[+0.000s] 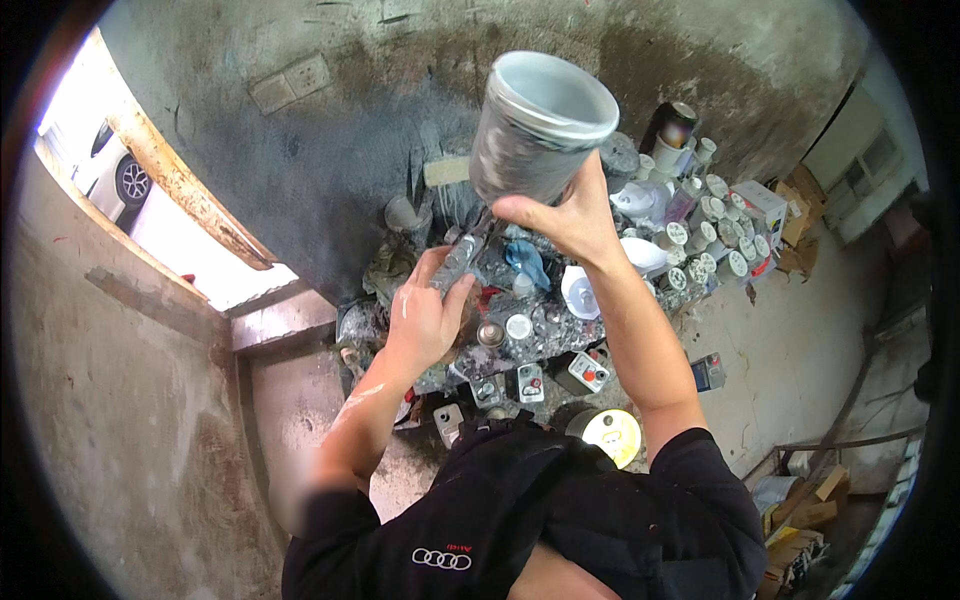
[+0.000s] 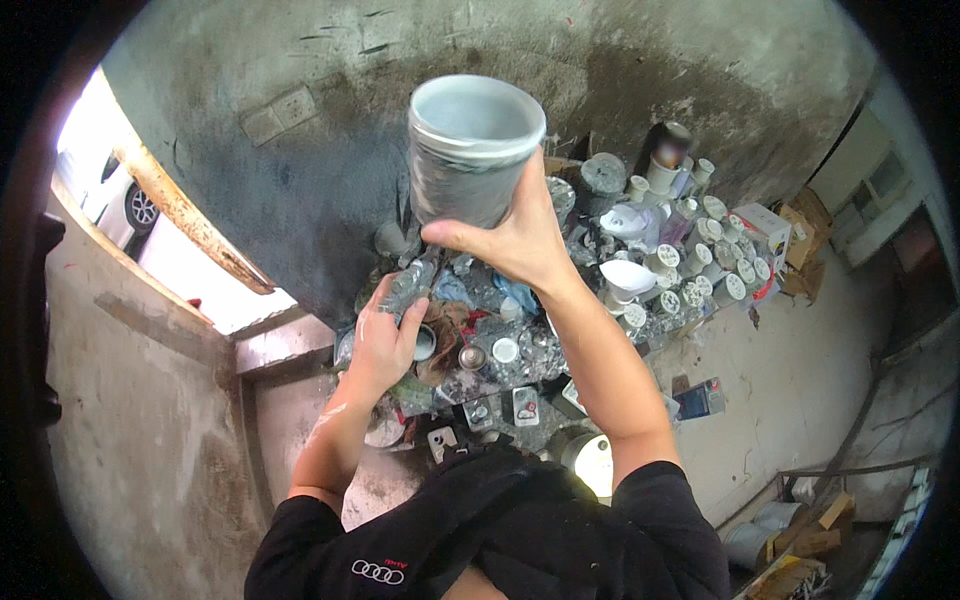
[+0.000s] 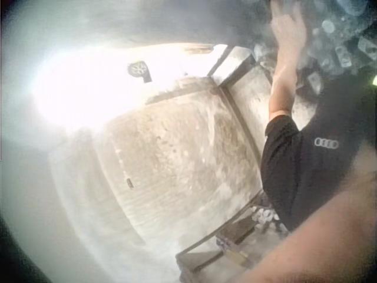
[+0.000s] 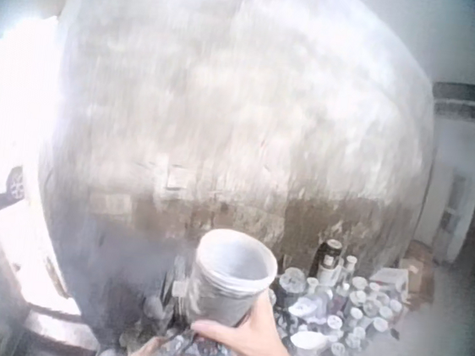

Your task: The person disassembles a paint sprayer, rinses its components in a bucket, and uses a spray can to clean the parts. They reassemble the sprayer and wipe a white car with a cloth.

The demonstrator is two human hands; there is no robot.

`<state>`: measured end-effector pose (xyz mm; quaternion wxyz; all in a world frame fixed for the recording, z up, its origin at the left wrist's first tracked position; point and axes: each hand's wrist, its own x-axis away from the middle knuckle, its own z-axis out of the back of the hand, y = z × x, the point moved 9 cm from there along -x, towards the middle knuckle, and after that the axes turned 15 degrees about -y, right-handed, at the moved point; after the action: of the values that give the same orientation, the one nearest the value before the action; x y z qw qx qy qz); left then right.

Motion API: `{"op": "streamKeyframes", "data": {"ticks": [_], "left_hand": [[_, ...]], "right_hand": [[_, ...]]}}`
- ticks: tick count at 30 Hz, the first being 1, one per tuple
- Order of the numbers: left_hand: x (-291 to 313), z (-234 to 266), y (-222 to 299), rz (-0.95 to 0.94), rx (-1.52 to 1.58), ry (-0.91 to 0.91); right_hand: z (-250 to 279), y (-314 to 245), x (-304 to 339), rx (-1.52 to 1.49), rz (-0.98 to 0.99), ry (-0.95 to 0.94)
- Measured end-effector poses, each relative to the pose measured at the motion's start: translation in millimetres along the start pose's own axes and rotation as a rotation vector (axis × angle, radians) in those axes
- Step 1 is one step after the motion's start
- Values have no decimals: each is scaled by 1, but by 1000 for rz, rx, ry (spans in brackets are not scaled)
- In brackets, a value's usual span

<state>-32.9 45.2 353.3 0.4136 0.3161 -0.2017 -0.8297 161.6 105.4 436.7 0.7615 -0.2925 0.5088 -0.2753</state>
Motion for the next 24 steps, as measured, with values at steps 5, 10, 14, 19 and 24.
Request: {"op": "streamKeyframes", "data": {"ticks": [5, 10, 14, 19, 24], "left_hand": [[-10, -15, 7, -41, -5, -25], [-20, -27, 13, -90, 45, 13], [-25, -40, 13, -53, 49, -40], [-26, -44, 23, -116, 79, 34], [-28, -56, 22, -80, 116, -49]], "right_hand": [[20, 0, 6, -699, 157, 19], [52, -6, 21, -137, 128, 188], [49, 7, 23, -573, 86, 55], [67, -11, 32, -115, 157, 170], [56, 13, 34, -410, -65, -24]]}}
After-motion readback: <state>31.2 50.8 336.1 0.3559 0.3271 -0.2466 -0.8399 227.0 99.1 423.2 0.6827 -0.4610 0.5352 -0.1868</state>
